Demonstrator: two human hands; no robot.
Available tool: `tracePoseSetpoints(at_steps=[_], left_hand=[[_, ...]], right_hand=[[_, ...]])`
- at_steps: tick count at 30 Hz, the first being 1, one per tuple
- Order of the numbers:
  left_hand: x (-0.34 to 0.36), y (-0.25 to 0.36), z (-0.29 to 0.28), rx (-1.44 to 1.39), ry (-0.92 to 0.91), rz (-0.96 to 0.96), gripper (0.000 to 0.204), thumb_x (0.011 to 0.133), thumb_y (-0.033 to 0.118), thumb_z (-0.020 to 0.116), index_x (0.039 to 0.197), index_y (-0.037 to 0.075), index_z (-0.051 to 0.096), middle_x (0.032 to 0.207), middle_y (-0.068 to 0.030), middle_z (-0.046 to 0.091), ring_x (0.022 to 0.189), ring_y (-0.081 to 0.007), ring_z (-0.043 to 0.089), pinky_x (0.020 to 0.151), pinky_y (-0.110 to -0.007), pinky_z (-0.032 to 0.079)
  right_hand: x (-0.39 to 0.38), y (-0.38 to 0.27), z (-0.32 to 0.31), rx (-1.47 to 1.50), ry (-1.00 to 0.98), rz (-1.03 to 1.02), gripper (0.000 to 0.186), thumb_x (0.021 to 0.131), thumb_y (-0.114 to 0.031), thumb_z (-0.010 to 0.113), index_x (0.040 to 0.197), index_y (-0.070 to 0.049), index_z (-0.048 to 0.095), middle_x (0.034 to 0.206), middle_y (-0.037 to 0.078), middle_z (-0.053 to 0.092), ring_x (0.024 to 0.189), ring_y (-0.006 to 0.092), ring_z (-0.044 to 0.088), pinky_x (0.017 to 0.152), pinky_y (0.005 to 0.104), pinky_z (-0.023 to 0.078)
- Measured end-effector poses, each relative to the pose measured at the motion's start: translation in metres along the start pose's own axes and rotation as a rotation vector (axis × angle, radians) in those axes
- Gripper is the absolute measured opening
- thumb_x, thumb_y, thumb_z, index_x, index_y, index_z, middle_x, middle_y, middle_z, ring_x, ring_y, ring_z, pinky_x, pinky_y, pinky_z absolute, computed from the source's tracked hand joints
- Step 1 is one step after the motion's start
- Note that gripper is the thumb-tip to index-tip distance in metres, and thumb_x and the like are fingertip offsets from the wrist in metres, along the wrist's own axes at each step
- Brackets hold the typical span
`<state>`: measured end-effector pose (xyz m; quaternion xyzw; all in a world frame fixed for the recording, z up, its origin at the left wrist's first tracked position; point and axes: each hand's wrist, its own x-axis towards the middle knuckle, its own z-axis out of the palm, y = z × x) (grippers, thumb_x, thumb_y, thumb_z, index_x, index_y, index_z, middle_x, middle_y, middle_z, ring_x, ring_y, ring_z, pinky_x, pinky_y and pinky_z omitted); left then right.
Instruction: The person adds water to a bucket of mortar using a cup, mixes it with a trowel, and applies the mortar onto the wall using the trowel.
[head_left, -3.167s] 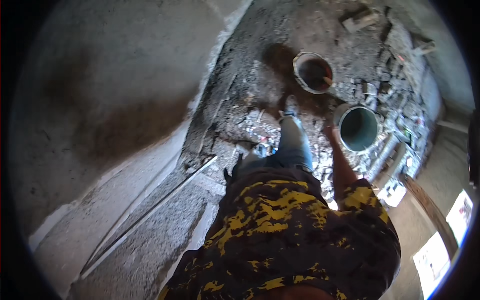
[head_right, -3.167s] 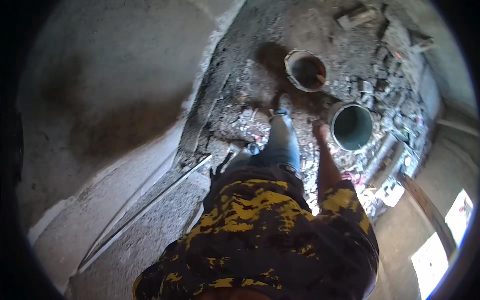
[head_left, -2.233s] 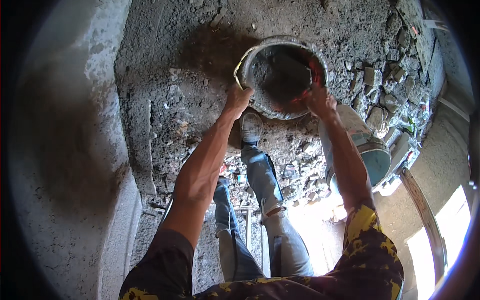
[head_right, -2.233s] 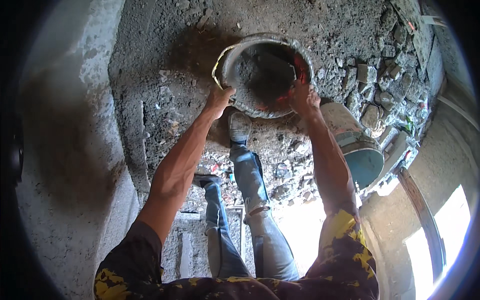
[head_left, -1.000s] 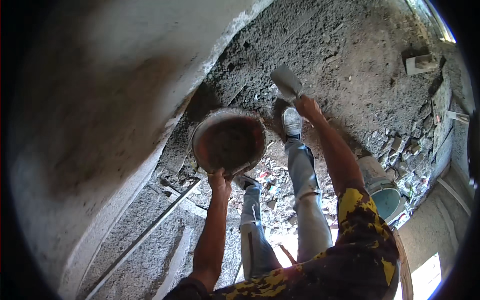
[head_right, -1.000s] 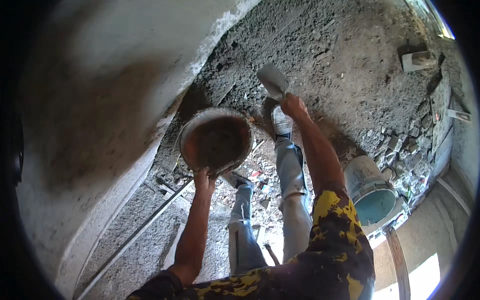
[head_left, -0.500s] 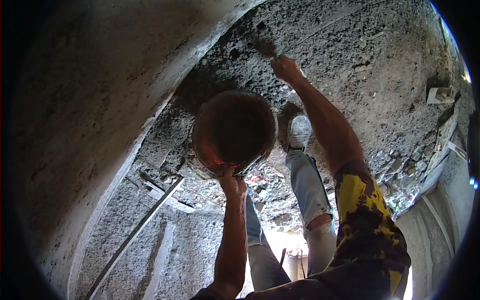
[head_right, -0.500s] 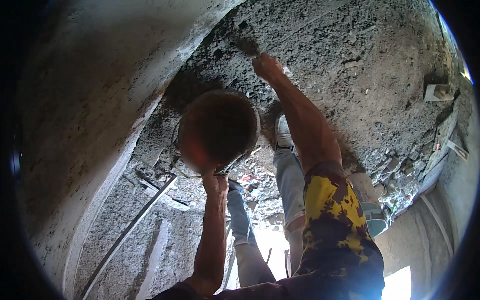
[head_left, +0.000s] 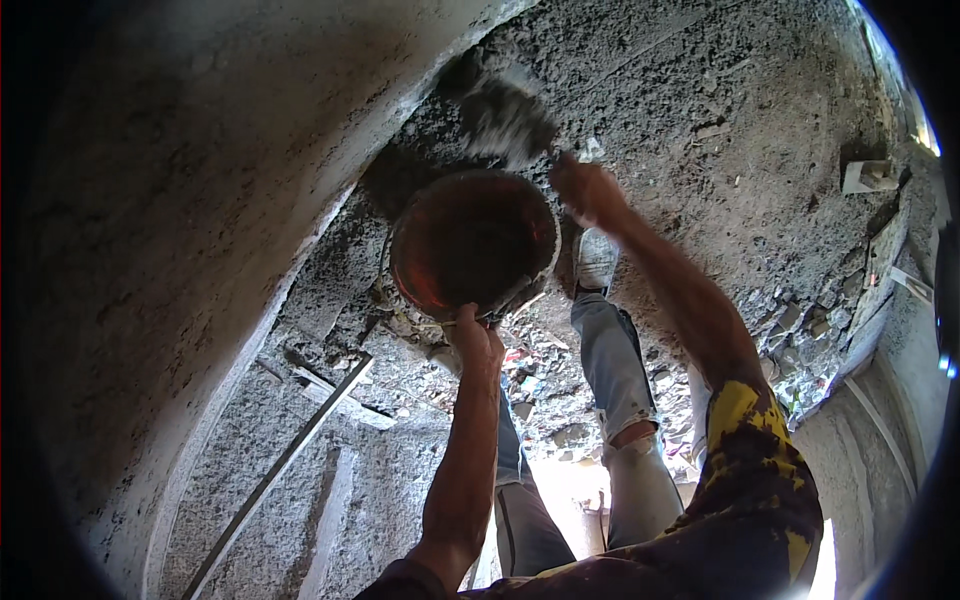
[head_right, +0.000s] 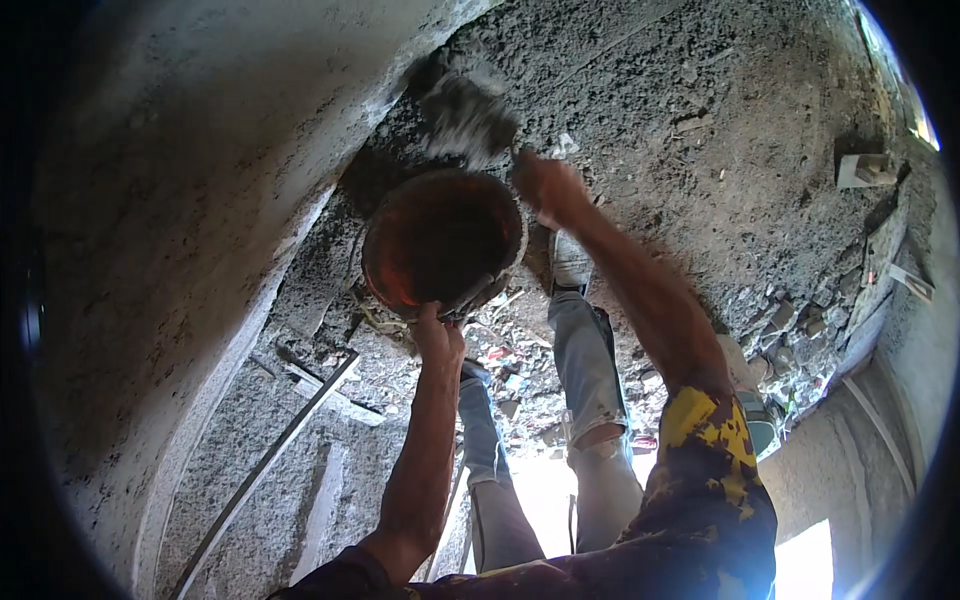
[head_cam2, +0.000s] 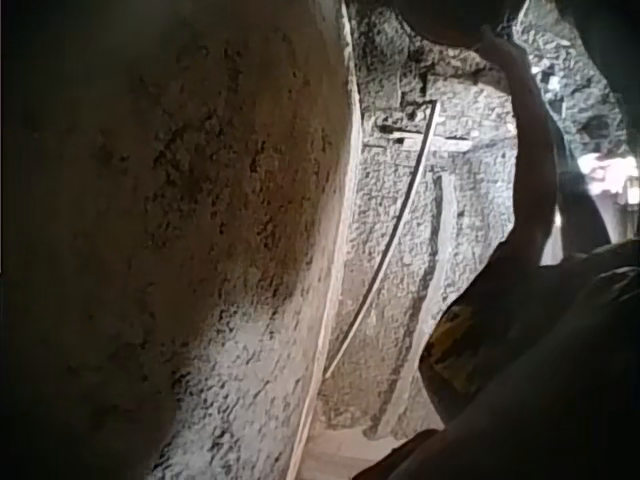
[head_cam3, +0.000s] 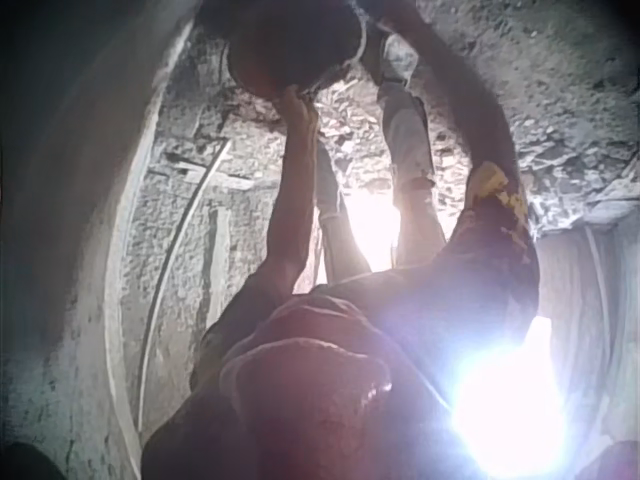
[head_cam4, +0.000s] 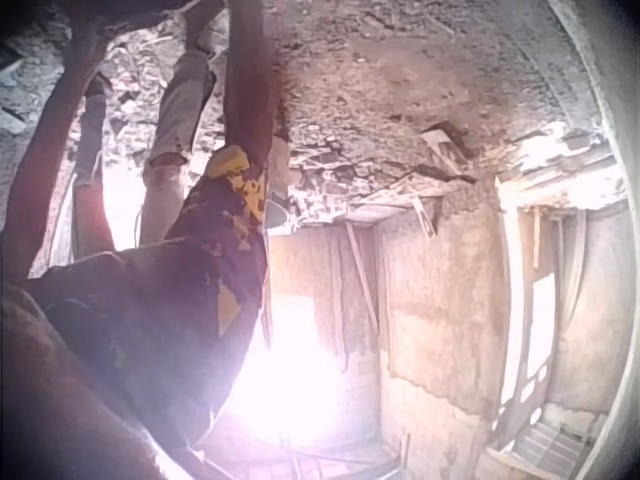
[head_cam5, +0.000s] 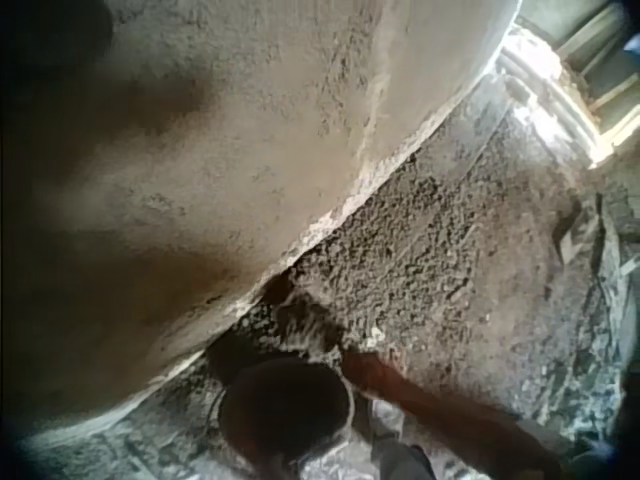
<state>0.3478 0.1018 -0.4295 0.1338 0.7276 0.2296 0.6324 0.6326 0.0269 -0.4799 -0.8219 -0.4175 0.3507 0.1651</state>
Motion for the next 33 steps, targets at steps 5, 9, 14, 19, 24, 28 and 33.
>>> tracePoseSetpoints(at_steps=[5, 9, 14, 19, 24, 28, 33], left_hand=[[-0.008, 0.012, 0.011, 0.033, 0.05, 0.004, 0.027, 0.074, 0.001, 0.057, 0.101, 0.006, 0.055, 0.099, -0.0081, 0.058, 0.093, -0.0216, 0.058, 0.084, -0.039, 0.049], [0.001, 0.014, 0.005, -0.043, -0.003, -0.099, 0.023, 0.077, 0.0, 0.056, 0.099, 0.004, 0.057, 0.1, -0.0093, 0.061, 0.094, -0.0229, 0.059, 0.086, -0.039, 0.049], [0.003, 0.02, -0.02, -0.037, -0.097, -0.088, 0.023, 0.077, 0.0, 0.058, 0.101, 0.001, 0.057, 0.098, -0.008, 0.061, 0.09, -0.0216, 0.059, 0.084, -0.036, 0.049], [0.003, 0.018, -0.022, -0.022, 0.04, 0.01, 0.026, 0.074, -0.001, 0.059, 0.099, 0.002, 0.058, 0.096, -0.0055, 0.061, 0.087, -0.0174, 0.059, 0.078, -0.031, 0.049], [0.019, -0.002, -0.005, -0.041, 0.012, -0.006, 0.028, 0.072, -0.002, 0.058, 0.1, 0.002, 0.056, 0.097, -0.0058, 0.061, 0.086, -0.0177, 0.059, 0.078, -0.03, 0.049], [0.025, 0.004, -0.009, -0.045, 0.053, -0.009, 0.016, 0.077, -0.001, 0.054, 0.093, 0.0, 0.057, 0.094, -0.0107, 0.062, 0.09, -0.0245, 0.061, 0.086, -0.038, 0.051], [0.029, -0.004, -0.005, -0.042, 0.039, -0.043, 0.022, 0.078, 0.0, 0.052, 0.1, -0.002, 0.056, 0.101, -0.0133, 0.062, 0.093, -0.0263, 0.061, 0.089, -0.041, 0.05]], right_hand=[[-0.027, -0.04, -0.031, 0.035, -0.084, 0.128, 0.024, 0.093, -0.019, 0.044, 0.112, -0.003, 0.048, 0.076, 0.014, 0.062, 0.06, 0.0247, 0.063, 0.043, 0.0388, 0.05], [0.036, 0.143, -0.024, -0.902, 0.305, 0.316, 0.022, 0.094, -0.018, 0.044, 0.107, -0.003, 0.053, 0.078, 0.009, 0.059, 0.06, 0.0169, 0.057, 0.048, 0.0351, 0.048], [0.101, 0.209, -0.045, -0.718, 0.279, 0.326, 0.02, 0.093, -0.015, 0.044, 0.102, -0.001, 0.056, 0.083, 0.011, 0.057, 0.063, 0.0136, 0.055, 0.05, 0.0338, 0.05], [0.146, 0.1, 0.017, 0.1, 0.081, 0.626, 0.033, 0.097, -0.032, 0.034, 0.106, -0.006, 0.053, 0.077, 0.008, 0.057, 0.055, 0.0141, 0.053, 0.044, 0.0304, 0.049], [0.119, 0.092, 0.048, -0.07, 0.15, 0.506, 0.033, 0.094, -0.032, 0.037, 0.106, -0.008, 0.057, 0.098, 0.016, 0.06, 0.086, 0.0256, 0.063, 0.06, 0.0372, 0.053], [0.091, 0.057, 0.038, 0.118, 0.256, 0.395, 0.022, 0.089, -0.026, 0.045, 0.092, -0.011, 0.061, 0.089, 0.013, 0.06, 0.082, 0.0264, 0.062, 0.053, 0.0356, 0.05], [0.018, 0.045, 0.043, -0.497, 0.343, -0.064, 0.004, 0.081, -0.015, 0.054, 0.083, -0.012, 0.056, 0.075, 0.005, 0.053, 0.073, 0.0171, 0.055, 0.038, 0.0321, 0.044]])
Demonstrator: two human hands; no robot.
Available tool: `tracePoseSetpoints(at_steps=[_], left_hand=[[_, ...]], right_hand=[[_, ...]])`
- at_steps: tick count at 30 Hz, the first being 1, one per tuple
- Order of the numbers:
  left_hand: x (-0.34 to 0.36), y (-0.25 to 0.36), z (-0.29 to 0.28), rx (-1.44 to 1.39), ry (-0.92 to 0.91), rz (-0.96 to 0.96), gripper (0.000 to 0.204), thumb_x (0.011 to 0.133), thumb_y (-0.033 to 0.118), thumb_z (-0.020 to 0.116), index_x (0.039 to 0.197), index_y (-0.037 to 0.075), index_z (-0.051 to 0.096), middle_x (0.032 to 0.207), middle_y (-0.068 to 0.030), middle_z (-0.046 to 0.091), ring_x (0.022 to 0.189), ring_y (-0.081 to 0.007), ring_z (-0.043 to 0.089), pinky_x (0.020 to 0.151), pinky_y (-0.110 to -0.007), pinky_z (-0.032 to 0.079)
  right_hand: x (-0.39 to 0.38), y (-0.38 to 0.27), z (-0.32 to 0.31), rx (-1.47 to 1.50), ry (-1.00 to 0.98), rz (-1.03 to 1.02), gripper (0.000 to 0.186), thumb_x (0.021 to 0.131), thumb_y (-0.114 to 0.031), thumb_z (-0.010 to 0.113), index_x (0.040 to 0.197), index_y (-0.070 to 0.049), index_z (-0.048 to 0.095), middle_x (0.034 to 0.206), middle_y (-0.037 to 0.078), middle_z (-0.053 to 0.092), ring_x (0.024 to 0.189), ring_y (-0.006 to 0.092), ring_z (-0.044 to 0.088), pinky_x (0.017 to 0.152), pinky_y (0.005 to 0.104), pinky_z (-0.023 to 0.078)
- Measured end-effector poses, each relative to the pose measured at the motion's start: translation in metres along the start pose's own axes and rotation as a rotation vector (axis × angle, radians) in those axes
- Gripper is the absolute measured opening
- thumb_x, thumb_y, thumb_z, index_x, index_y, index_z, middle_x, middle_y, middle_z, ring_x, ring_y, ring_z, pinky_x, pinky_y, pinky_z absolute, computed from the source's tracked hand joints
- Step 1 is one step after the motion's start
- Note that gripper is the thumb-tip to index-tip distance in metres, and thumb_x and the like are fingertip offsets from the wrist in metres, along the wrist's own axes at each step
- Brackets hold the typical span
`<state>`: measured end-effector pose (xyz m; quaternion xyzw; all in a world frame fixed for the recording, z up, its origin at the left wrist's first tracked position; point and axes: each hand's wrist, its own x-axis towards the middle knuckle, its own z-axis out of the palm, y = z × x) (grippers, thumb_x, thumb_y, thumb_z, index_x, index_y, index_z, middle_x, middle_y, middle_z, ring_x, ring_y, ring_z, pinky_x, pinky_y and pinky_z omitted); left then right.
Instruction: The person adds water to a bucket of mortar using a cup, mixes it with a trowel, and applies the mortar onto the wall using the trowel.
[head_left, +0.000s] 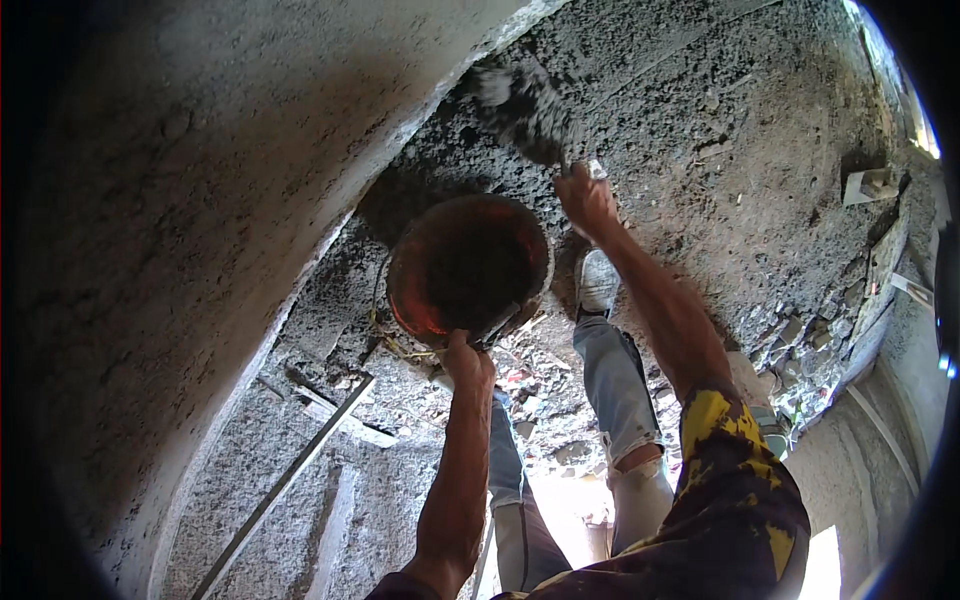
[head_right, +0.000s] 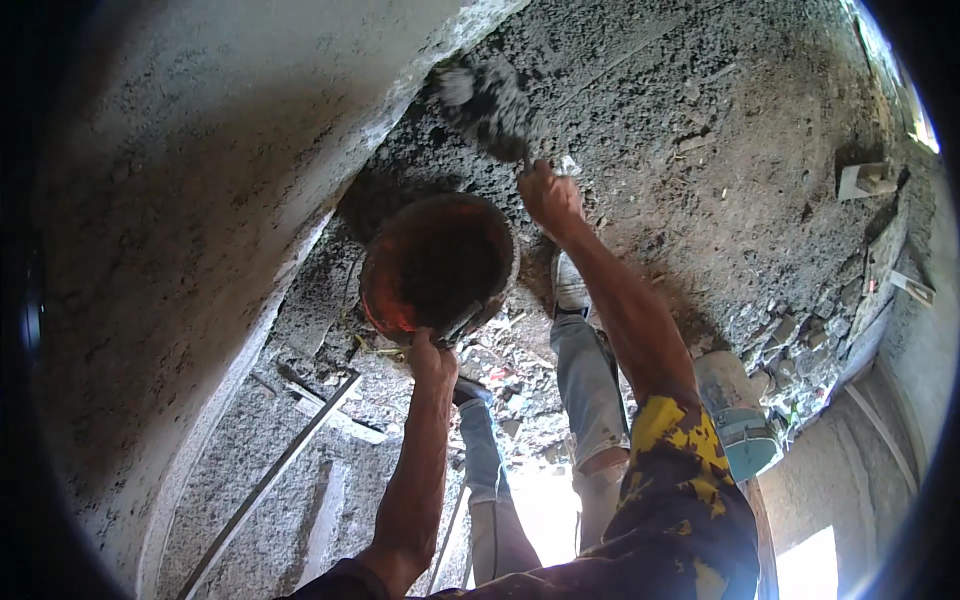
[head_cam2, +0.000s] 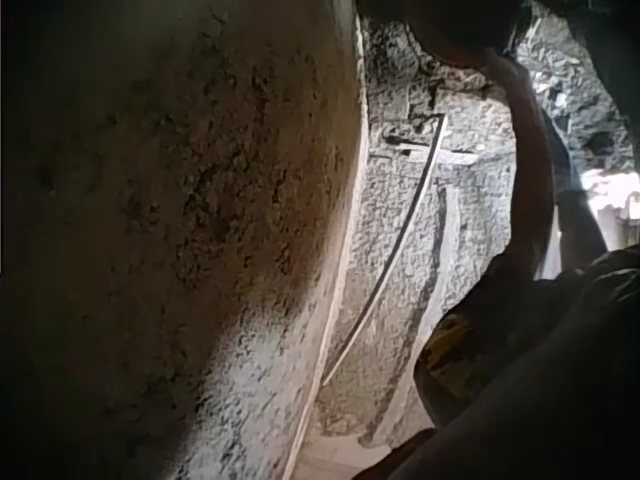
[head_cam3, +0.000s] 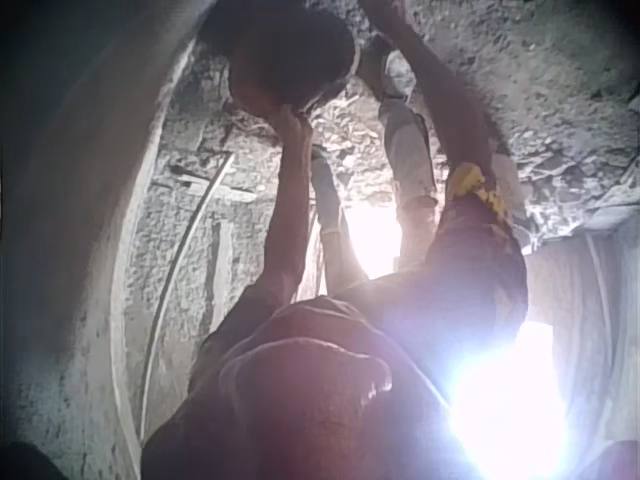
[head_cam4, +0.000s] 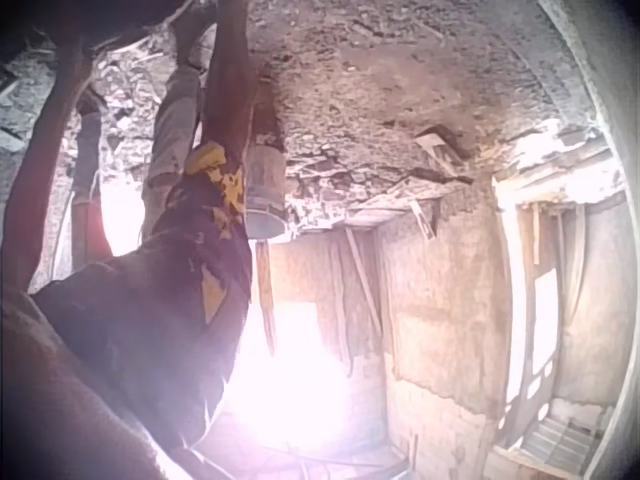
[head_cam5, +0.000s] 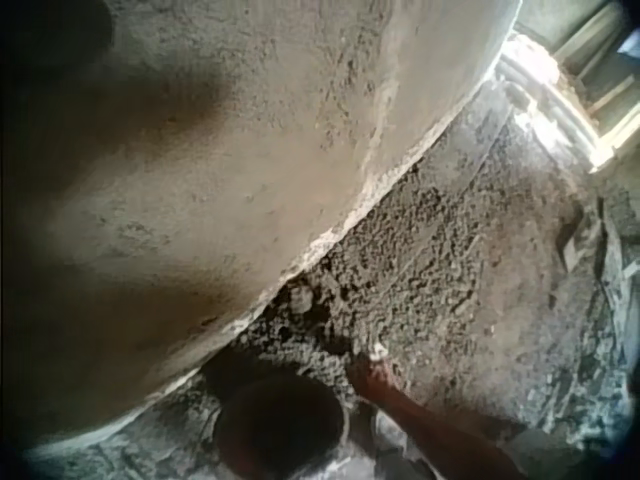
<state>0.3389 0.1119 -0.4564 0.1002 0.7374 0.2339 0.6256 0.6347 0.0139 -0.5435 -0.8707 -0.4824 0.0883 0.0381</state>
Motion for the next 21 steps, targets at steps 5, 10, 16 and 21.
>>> tracePoseSetpoints(at_steps=[5, 10, 16, 21], left_hand=[[0.002, 0.012, -0.008, -0.009, 0.007, 0.008, 0.027, 0.077, 0.0, 0.053, 0.103, -0.002, 0.056, 0.105, -0.0132, 0.062, 0.096, -0.0267, 0.061, 0.091, -0.041, 0.049], [-0.009, 0.01, 0.008, -0.015, -0.062, -0.01, 0.03, 0.074, -0.003, 0.054, 0.104, -0.002, 0.052, 0.103, -0.0106, 0.059, 0.091, -0.022, 0.06, 0.084, -0.034, 0.052], [-0.024, 0.012, 0.02, -0.043, -0.03, -0.047, 0.029, 0.074, -0.004, 0.054, 0.103, -0.002, 0.052, 0.099, -0.0096, 0.059, 0.09, -0.021, 0.06, 0.083, -0.033, 0.052], [-0.001, 0.02, 0.0, -0.041, -0.006, 0.044, 0.023, 0.075, -0.003, 0.051, 0.098, -0.001, 0.056, 0.102, -0.0118, 0.06, 0.094, -0.0267, 0.06, 0.089, -0.04, 0.05]], right_hand=[[-0.039, -0.055, -0.091, 0.44, -0.318, 0.04, 0.024, 0.096, -0.027, 0.043, 0.102, -0.004, 0.05, 0.072, 0.013, 0.06, 0.054, 0.0232, 0.058, 0.037, 0.0386, 0.046], [0.01, 0.052, -0.033, 0.02, -0.392, 0.375, 0.022, 0.095, -0.025, 0.04, 0.093, -0.008, 0.055, 0.06, 0.004, 0.053, 0.05, 0.0135, 0.056, 0.036, 0.0294, 0.043], [0.023, 0.033, 0.048, 0.543, -0.398, 0.576, 0.034, 0.089, -0.028, 0.046, 0.104, 0.002, 0.053, 0.079, 0.021, 0.063, 0.063, 0.0332, 0.062, 0.058, 0.0437, 0.052], [0.071, -0.065, 0.02, 0.752, -0.455, 0.586, 0.038, 0.086, -0.031, 0.049, 0.106, 0.001, 0.052, 0.093, 0.026, 0.063, 0.086, 0.0413, 0.063, 0.074, 0.048, 0.051]])
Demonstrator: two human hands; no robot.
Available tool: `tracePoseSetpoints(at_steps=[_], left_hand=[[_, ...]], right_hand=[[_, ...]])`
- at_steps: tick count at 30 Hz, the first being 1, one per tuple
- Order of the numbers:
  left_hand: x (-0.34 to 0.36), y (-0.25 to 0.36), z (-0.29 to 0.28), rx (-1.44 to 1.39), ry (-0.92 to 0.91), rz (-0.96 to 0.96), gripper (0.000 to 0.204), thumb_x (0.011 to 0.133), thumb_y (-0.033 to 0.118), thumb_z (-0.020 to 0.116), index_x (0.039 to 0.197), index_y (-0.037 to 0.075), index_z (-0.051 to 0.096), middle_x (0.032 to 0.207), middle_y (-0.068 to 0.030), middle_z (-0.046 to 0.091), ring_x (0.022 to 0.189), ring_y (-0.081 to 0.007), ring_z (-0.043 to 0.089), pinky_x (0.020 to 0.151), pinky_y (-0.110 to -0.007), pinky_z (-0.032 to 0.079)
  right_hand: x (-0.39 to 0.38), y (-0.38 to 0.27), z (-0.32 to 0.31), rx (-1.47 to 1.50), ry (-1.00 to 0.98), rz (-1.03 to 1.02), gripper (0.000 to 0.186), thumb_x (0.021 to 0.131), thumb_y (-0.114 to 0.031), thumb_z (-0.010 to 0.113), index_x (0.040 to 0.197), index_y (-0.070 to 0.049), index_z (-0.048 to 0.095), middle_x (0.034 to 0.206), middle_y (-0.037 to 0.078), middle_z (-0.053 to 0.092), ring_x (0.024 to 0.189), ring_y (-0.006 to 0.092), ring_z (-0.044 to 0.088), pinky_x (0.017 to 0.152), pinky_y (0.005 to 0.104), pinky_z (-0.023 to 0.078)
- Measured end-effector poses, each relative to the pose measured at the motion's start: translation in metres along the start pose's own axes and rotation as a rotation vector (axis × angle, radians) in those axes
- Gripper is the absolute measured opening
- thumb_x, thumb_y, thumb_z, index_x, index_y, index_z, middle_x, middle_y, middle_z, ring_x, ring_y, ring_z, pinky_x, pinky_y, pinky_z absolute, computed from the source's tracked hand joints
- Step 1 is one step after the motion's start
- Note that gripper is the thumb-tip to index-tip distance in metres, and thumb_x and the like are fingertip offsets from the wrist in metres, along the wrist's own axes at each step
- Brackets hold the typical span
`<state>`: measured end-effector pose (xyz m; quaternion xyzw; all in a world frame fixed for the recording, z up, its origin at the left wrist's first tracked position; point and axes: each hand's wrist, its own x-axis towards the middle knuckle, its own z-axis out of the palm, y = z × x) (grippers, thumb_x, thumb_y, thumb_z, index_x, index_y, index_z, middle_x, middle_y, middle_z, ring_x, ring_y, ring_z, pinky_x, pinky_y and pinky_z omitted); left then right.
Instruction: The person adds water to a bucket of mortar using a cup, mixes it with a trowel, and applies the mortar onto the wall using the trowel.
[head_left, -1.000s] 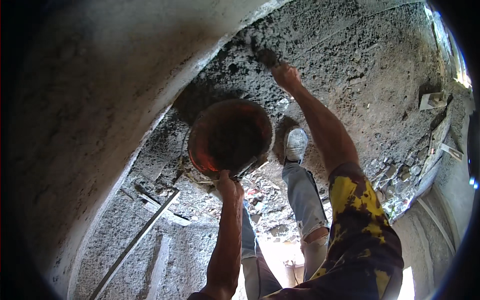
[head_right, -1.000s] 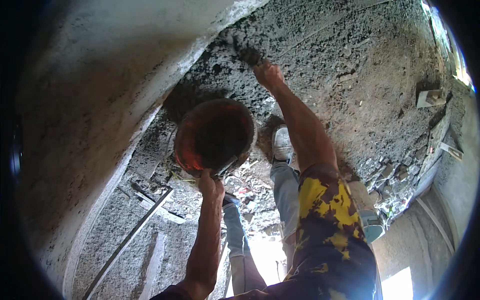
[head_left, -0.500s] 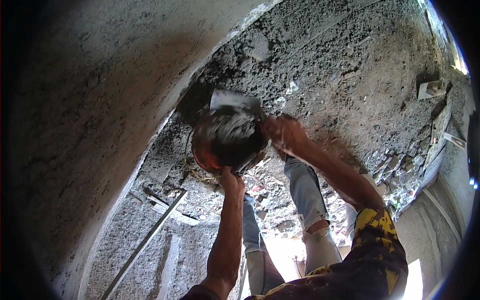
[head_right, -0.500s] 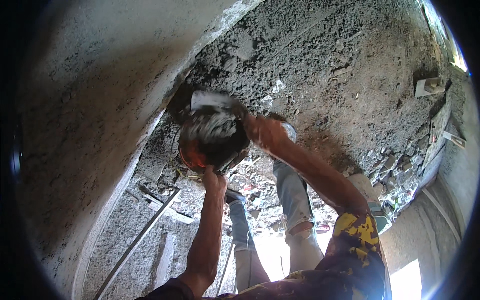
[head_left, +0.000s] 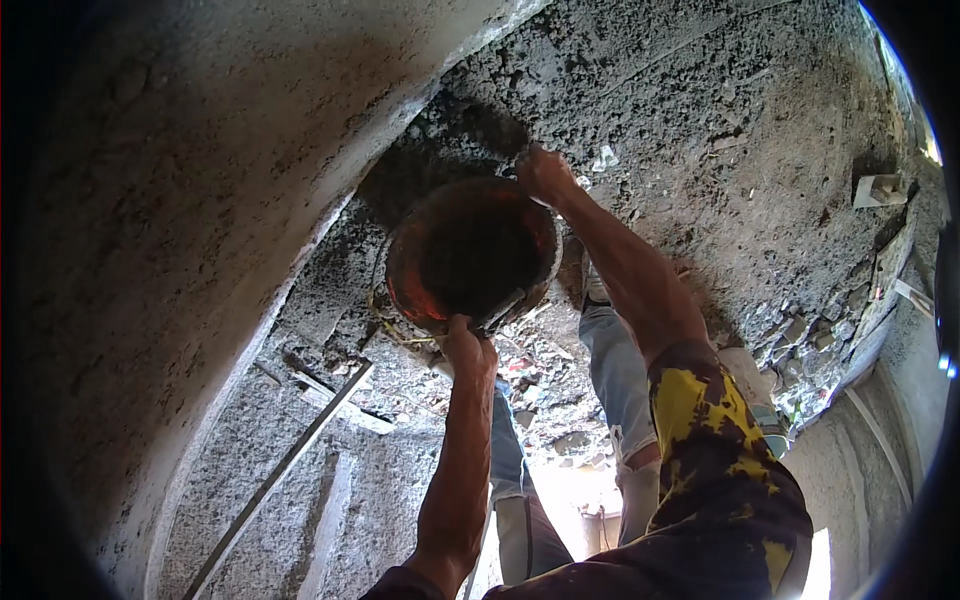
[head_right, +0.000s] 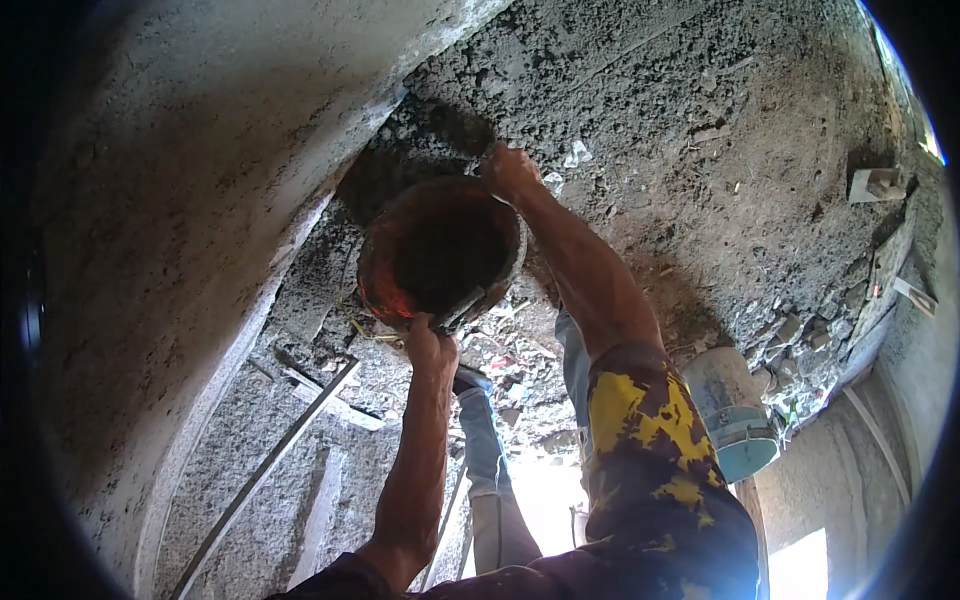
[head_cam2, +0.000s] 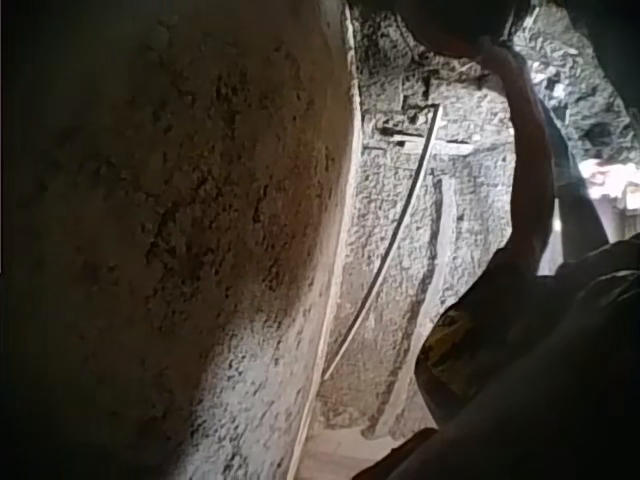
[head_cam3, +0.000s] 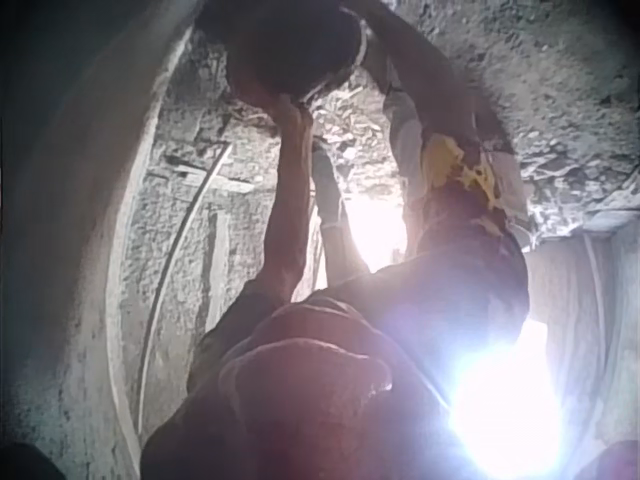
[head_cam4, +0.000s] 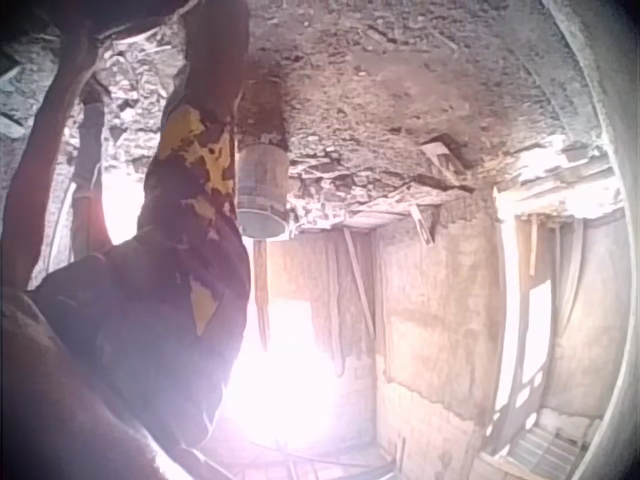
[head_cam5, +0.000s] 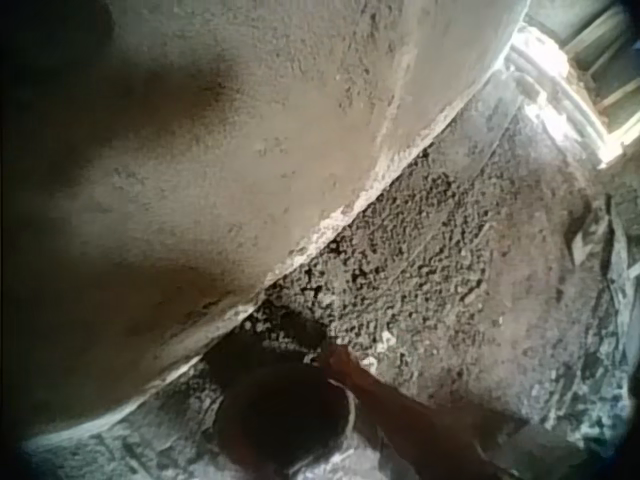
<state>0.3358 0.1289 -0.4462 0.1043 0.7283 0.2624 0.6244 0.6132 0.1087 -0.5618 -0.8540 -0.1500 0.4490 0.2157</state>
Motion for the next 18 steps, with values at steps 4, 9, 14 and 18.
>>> tracePoseSetpoints(at_steps=[4, 9, 14, 18], left_hand=[[0.003, 0.003, -0.006, -0.013, 0.042, -0.037, 0.02, 0.078, -0.001, 0.051, 0.097, -0.002, 0.056, 0.101, -0.0129, 0.06, 0.095, -0.0275, 0.059, 0.089, -0.042, 0.05], [-0.006, -0.021, 0.013, 0.035, 0.054, -0.076, 0.017, 0.08, 0.001, 0.052, 0.096, -0.002, 0.056, 0.101, -0.0138, 0.06, 0.096, -0.0284, 0.059, 0.09, -0.042, 0.05], [0.02, -0.015, -0.01, -0.004, -0.12, 0.006, 0.024, 0.079, -0.002, 0.051, 0.102, -0.003, 0.054, 0.105, -0.0129, 0.059, 0.099, -0.0283, 0.058, 0.091, -0.042, 0.049], [0.02, -0.026, -0.027, 0.086, -0.038, -0.01, 0.037, 0.077, -0.004, 0.051, 0.114, -0.003, 0.051, 0.11, -0.0132, 0.056, 0.103, -0.0272, 0.057, 0.092, -0.042, 0.049]], right_hand=[[0.008, 0.019, 0.016, 0.071, 0.01, -0.238, 0.044, 0.083, -0.036, 0.053, 0.103, 0.002, 0.053, 0.092, 0.025, 0.064, 0.088, 0.0418, 0.062, 0.076, 0.0468, 0.051], [-0.007, 0.069, 0.001, -0.06, 0.095, -0.254, 0.038, 0.084, -0.033, 0.056, 0.103, -0.001, 0.053, 0.082, 0.024, 0.063, 0.079, 0.0408, 0.062, 0.07, 0.0465, 0.051], [-0.09, 0.031, -0.021, 0.005, 0.036, -0.298, 0.032, 0.084, -0.032, 0.058, 0.102, -0.005, 0.052, 0.074, 0.022, 0.062, 0.07, 0.04, 0.061, 0.061, 0.0486, 0.049], [-0.181, 0.001, -0.036, -0.292, 0.218, -0.572, 0.02, 0.086, -0.025, 0.058, 0.096, -0.008, 0.052, 0.063, 0.014, 0.055, 0.064, 0.0309, 0.062, 0.054, 0.0486, 0.047]])
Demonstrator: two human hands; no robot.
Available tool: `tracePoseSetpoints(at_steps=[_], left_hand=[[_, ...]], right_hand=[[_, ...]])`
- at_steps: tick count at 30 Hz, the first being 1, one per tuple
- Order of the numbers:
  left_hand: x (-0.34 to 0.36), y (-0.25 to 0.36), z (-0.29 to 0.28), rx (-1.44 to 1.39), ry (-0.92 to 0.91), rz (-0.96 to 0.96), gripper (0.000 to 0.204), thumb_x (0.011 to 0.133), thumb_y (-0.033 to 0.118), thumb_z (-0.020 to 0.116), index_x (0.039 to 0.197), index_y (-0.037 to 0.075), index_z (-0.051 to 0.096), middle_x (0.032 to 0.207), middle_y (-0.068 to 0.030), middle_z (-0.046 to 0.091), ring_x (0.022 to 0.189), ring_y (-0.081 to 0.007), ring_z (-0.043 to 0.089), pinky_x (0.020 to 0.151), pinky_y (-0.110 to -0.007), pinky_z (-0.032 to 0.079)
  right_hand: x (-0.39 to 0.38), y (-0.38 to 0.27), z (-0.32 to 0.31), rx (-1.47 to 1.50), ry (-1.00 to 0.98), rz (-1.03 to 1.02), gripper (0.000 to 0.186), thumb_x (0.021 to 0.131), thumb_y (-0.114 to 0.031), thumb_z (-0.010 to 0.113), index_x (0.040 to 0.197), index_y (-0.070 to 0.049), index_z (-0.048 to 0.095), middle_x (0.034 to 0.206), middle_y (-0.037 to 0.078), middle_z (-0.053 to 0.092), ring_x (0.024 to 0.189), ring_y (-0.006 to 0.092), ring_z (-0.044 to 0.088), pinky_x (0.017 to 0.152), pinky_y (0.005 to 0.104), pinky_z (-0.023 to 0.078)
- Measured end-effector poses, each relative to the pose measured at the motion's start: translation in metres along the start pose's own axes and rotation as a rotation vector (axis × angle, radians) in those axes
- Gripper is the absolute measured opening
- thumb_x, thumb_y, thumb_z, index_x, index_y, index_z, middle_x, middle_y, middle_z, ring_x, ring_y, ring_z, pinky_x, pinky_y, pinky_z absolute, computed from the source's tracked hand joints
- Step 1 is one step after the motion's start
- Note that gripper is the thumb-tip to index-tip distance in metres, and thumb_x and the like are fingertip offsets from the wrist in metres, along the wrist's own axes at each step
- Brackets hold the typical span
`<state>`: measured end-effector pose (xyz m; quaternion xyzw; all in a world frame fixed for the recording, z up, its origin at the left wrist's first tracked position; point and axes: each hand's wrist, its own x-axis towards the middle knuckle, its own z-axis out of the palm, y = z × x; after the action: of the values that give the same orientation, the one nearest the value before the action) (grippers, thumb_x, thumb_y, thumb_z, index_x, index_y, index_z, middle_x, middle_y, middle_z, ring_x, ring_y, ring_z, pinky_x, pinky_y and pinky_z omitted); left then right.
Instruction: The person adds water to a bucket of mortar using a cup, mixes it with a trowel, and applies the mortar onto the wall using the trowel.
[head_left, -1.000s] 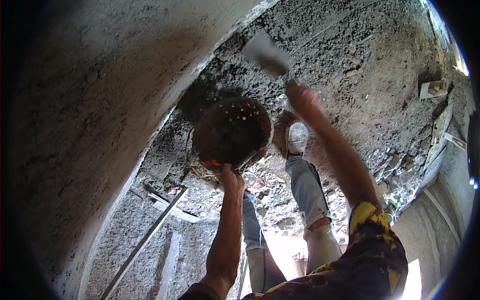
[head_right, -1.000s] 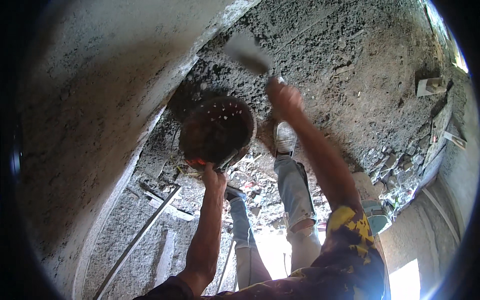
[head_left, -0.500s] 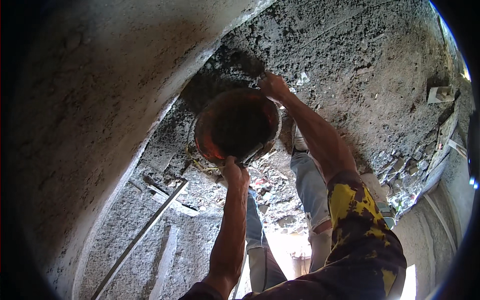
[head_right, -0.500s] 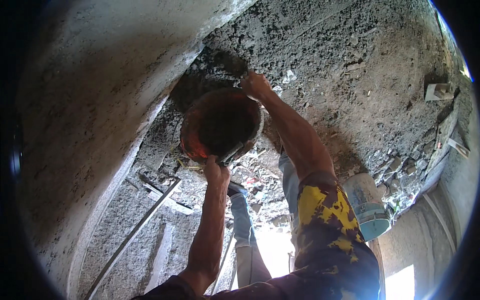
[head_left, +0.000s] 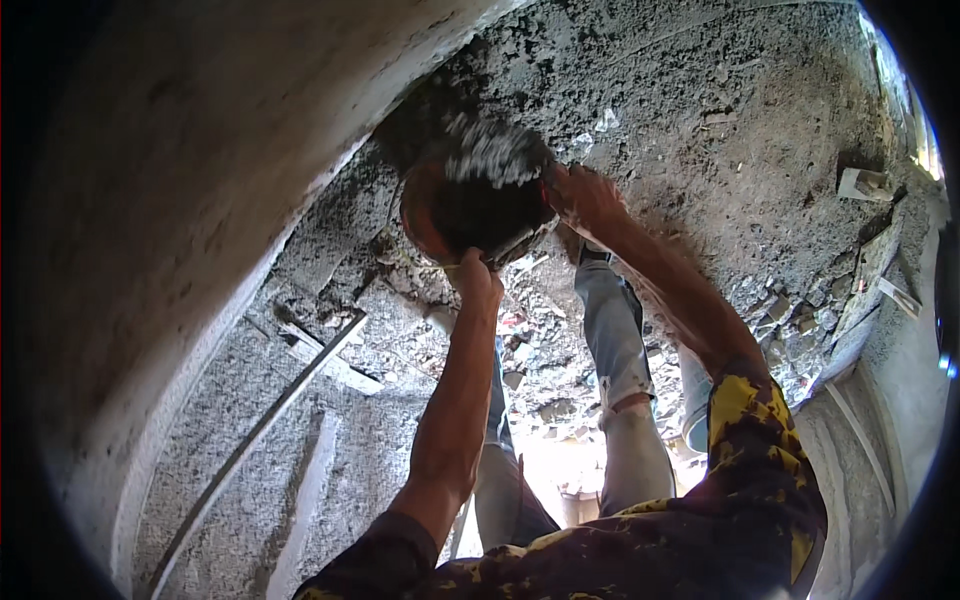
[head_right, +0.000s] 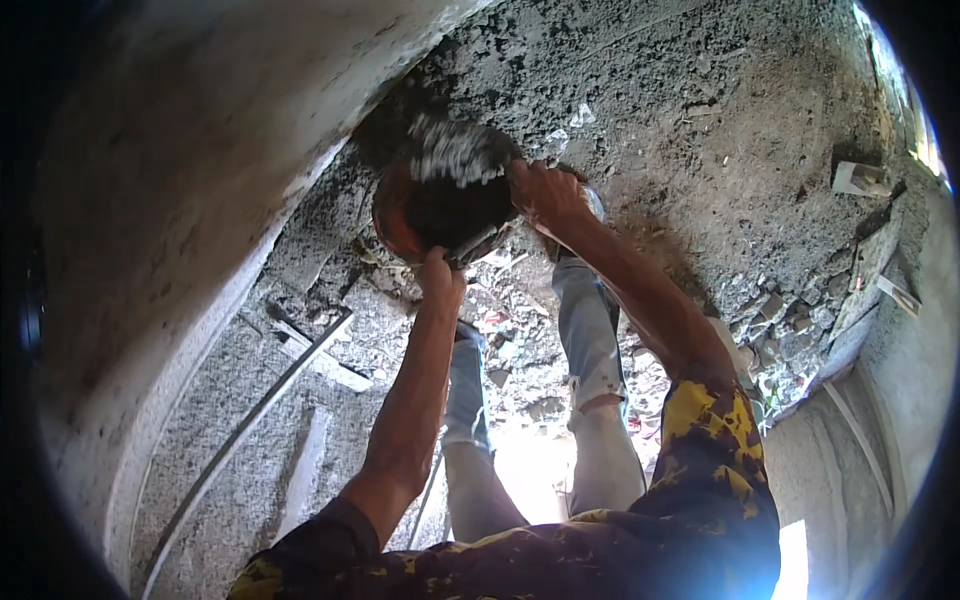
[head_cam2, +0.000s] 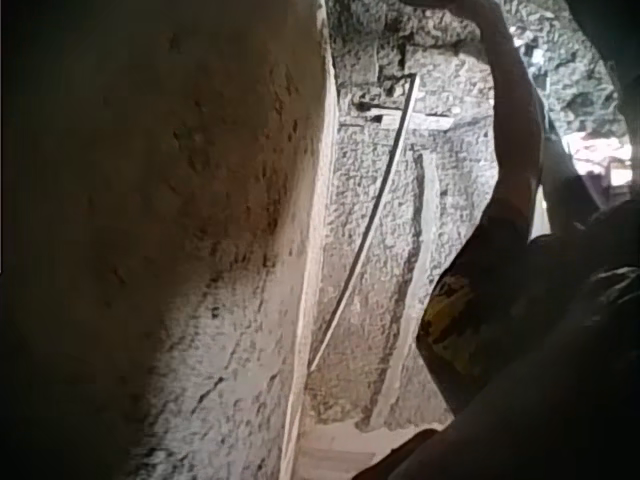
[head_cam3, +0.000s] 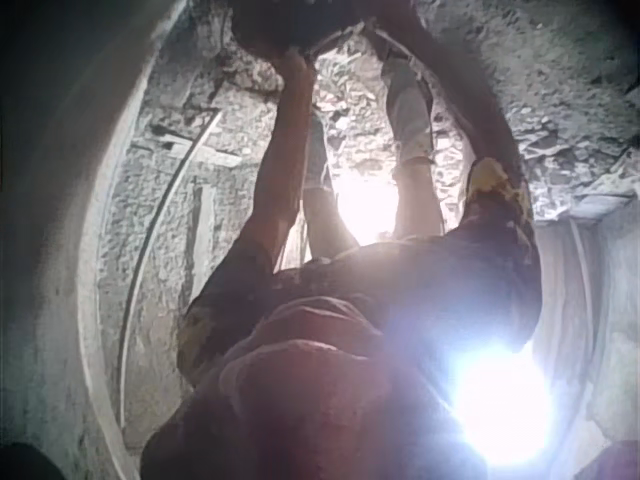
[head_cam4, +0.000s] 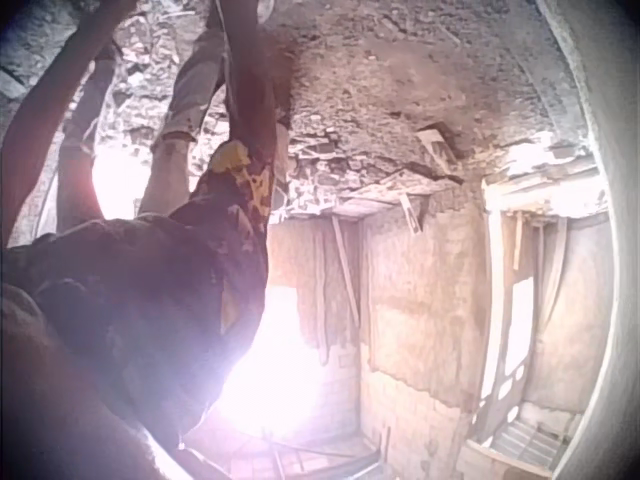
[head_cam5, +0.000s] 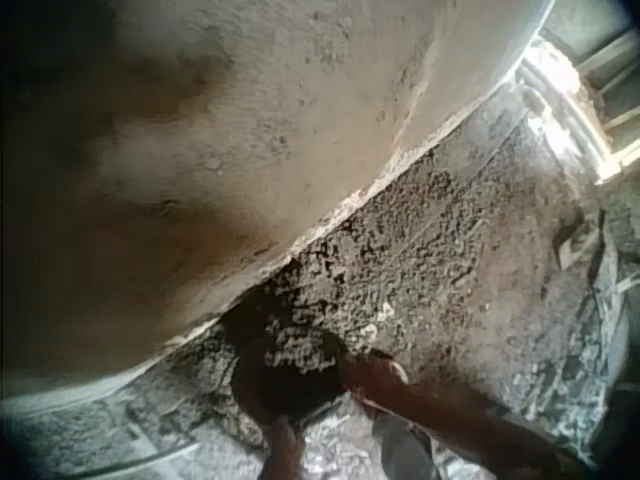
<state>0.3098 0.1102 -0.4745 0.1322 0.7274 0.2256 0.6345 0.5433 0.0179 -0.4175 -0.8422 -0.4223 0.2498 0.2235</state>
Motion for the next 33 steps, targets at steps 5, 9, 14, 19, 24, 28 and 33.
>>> tracePoseSetpoints(at_steps=[5, 9, 14, 19, 24, 28, 33], left_hand=[[-0.027, 0.036, -0.053, -0.02, -0.123, 0.119, 0.051, 0.07, -0.007, 0.053, 0.119, 0.002, 0.049, 0.112, -0.0073, 0.056, 0.097, -0.0208, 0.056, 0.085, -0.034, 0.048], [-0.068, 0.083, -0.097, 0.216, -0.226, 0.236, 0.038, 0.066, -0.004, 0.056, 0.104, 0.001, 0.053, 0.096, -0.0053, 0.057, 0.084, -0.0189, 0.056, 0.077, -0.032, 0.047], [-0.139, 0.109, -0.153, 0.658, -0.512, 0.345, 0.033, 0.062, 0.009, 0.063, 0.092, -0.001, 0.054, 0.086, -0.004, 0.055, 0.076, -0.0188, 0.051, 0.069, -0.035, 0.045], [-0.157, 0.19, -0.234, 0.804, -0.513, 0.454, 0.029, 0.061, -0.002, 0.061, 0.09, 0.001, 0.058, 0.082, -0.0021, 0.055, 0.072, -0.0159, 0.052, 0.07, -0.03, 0.044], [-0.146, 0.187, -0.253, 1.181, -0.474, 0.61, 0.05, 0.059, 0.01, 0.06, 0.106, -0.01, 0.057, 0.104, -0.0169, 0.061, 0.093, -0.0281, 0.058, 0.086, -0.038, 0.044], [-0.155, 0.143, -0.254, 1.076, -0.469, 0.551, 0.06, 0.06, 0.005, 0.058, 0.118, -0.008, 0.048, 0.113, -0.0146, 0.056, 0.096, -0.0259, 0.056, 0.09, -0.033, 0.043], [-0.194, 0.028, -0.215, 1.166, -0.183, 0.304, 0.056, 0.064, 0.01, 0.062, 0.117, 0.0, 0.05, 0.108, -0.0087, 0.056, 0.091, -0.0225, 0.055, 0.077, -0.034, 0.048]], right_hand=[[-0.033, -0.078, -0.046, -0.223, -0.109, 0.002, 0.021, 0.087, -0.023, 0.056, 0.102, -0.009, 0.053, 0.084, 0.014, 0.056, 0.076, 0.0281, 0.062, 0.058, 0.0435, 0.049], [-0.073, -0.135, -0.08, -0.318, -0.106, -0.033, 0.017, 0.077, -0.023, 0.062, 0.083, -0.007, 0.064, 0.07, 0.01, 0.061, 0.063, 0.025, 0.064, 0.053, 0.0386, 0.051], [-0.178, -0.149, 0.049, -0.229, -0.654, 0.204, 0.02, 0.071, -0.025, 0.063, 0.083, -0.012, 0.072, 0.081, 0.008, 0.069, 0.076, 0.0279, 0.068, 0.061, 0.0469, 0.053], [-0.271, -0.289, 0.029, 0.23, 0.246, 0.487, 0.033, 0.08, -0.037, 0.061, 0.093, -0.006, 0.061, 0.089, 0.015, 0.063, 0.083, 0.0365, 0.061, 0.071, 0.049, 0.049], [-0.43, -0.233, -0.005, 0.432, 0.705, 0.768, 0.019, 0.087, -0.018, 0.051, 0.098, -0.007, 0.061, 0.073, 0.016, 0.061, 0.066, 0.0346, 0.058, 0.06, 0.0433, 0.046], [-0.607, -0.15, -0.027, 0.476, 0.768, 1.328, 0.028, 0.084, -0.022, 0.052, 0.104, -0.007, 0.064, 0.073, 0.012, 0.065, 0.064, 0.0194, 0.064, 0.054, 0.0331, 0.048], [-0.747, -0.02, -0.058, 0.223, 0.868, 1.495, 0.028, 0.083, -0.025, 0.052, 0.103, -0.008, 0.062, 0.078, 0.017, 0.065, 0.073, 0.0303, 0.064, 0.066, 0.0394, 0.048]])
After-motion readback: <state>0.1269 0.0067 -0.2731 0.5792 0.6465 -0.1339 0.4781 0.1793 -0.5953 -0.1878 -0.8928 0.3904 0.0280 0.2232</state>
